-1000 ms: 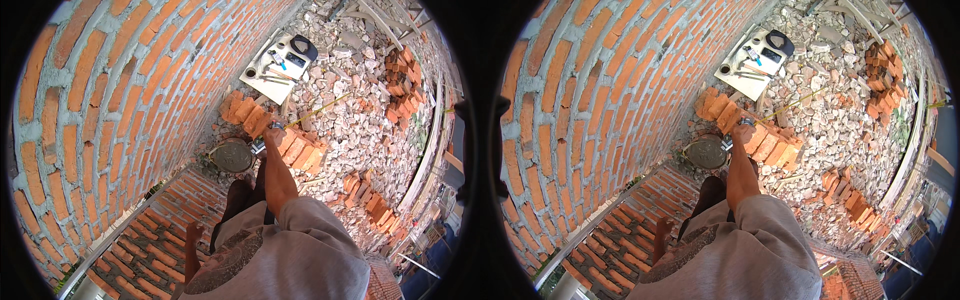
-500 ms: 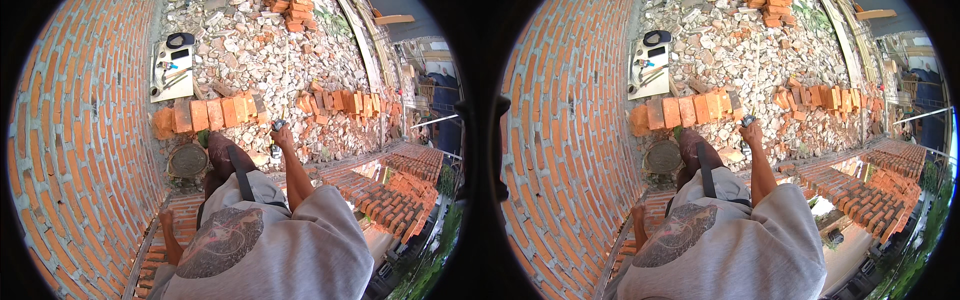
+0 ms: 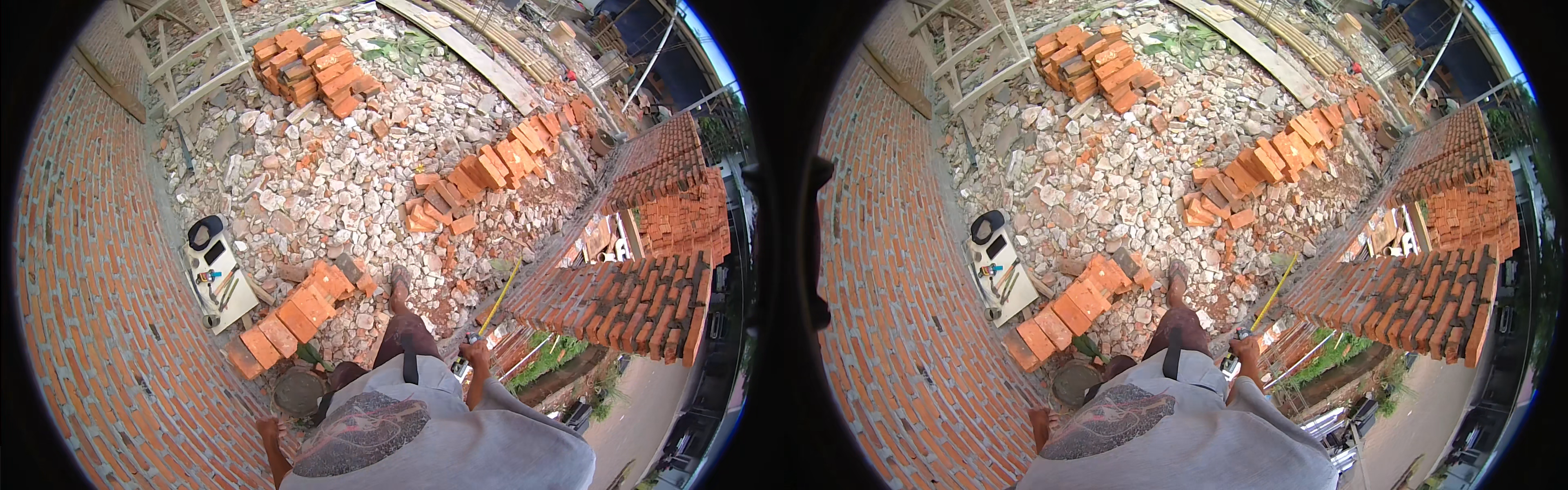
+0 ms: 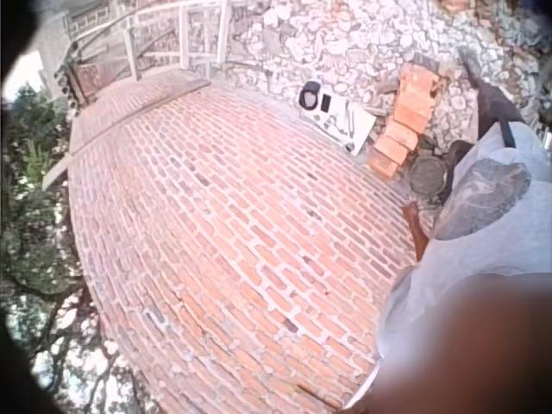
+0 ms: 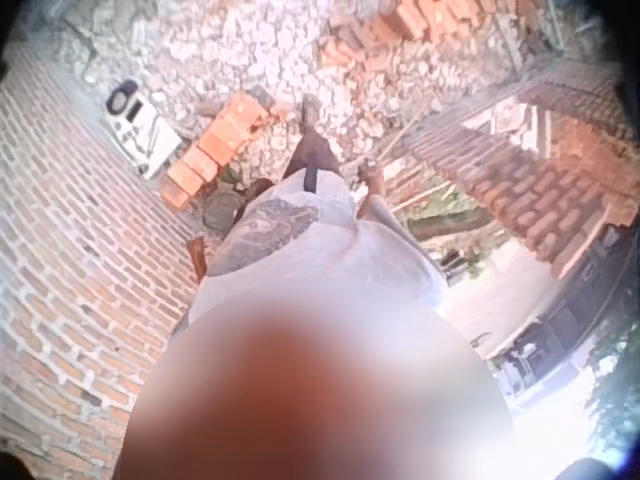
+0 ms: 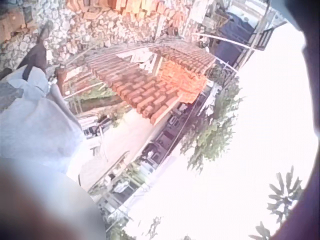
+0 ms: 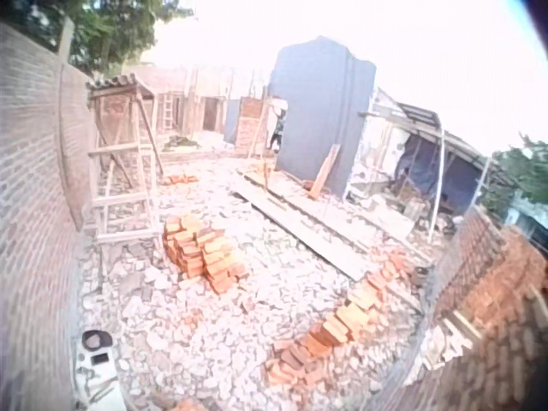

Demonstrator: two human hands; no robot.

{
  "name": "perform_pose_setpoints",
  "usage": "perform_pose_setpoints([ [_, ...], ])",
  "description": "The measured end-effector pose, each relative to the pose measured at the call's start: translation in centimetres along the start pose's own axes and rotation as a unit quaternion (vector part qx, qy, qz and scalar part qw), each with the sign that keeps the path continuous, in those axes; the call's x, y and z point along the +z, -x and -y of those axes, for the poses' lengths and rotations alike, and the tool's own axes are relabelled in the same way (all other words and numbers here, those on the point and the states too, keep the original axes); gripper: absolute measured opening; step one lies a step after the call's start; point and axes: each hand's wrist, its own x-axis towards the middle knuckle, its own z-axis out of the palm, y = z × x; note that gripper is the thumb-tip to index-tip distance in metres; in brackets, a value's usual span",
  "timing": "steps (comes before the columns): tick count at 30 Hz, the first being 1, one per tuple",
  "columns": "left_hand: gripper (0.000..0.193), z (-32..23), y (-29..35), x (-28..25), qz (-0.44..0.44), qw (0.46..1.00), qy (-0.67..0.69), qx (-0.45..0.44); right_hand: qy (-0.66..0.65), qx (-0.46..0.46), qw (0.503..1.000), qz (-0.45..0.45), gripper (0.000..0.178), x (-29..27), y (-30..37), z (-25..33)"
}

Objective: The person measures a brick wall with a tape measure and marks it with a marker. They then use a spirit level to check alignment and tie a string to a metal post to create a reference line.

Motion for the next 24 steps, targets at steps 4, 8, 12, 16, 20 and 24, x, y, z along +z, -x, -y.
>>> perform_pose_setpoints([
  [4,0.014,-7.9,-1.1,16.7,0.034,0.997,-0.072,0.024,-0.145,0.028,0.989,-0.009,0.084,-10.8,-2.3,0.9],
  [8,0.008,-16.1,1.4,38.6,0.102,0.884,-0.379,0.254,-0.153,0.033,0.987,0.039,0.077,-17.7,-4.8,-1.5],
  [12,0.02,-23.3,6.4,59.5,0.169,0.802,-0.426,0.383,-0.16,0.059,0.985,0.025,0.079,-21.4,-4.4,-3.0],
  [16,0.022,-24.9,11.3,72.6,0.239,0.705,-0.485,0.459,-0.19,0.104,0.976,-0.002,0.084,-22.7,-2.8,-3.6],
  [20,0.02,-22.1,12.1,80.4,0.218,0.689,-0.56,0.405,-0.214,0.149,0.965,-0.013,0.085,-23.7,-3.8,-4.7],
  [24,0.012,-17.9,8.3,82.2,0.187,0.675,-0.652,0.292,-0.27,0.156,0.95,-0.021,0.088,-27.4,-8.8,-6.5],
])
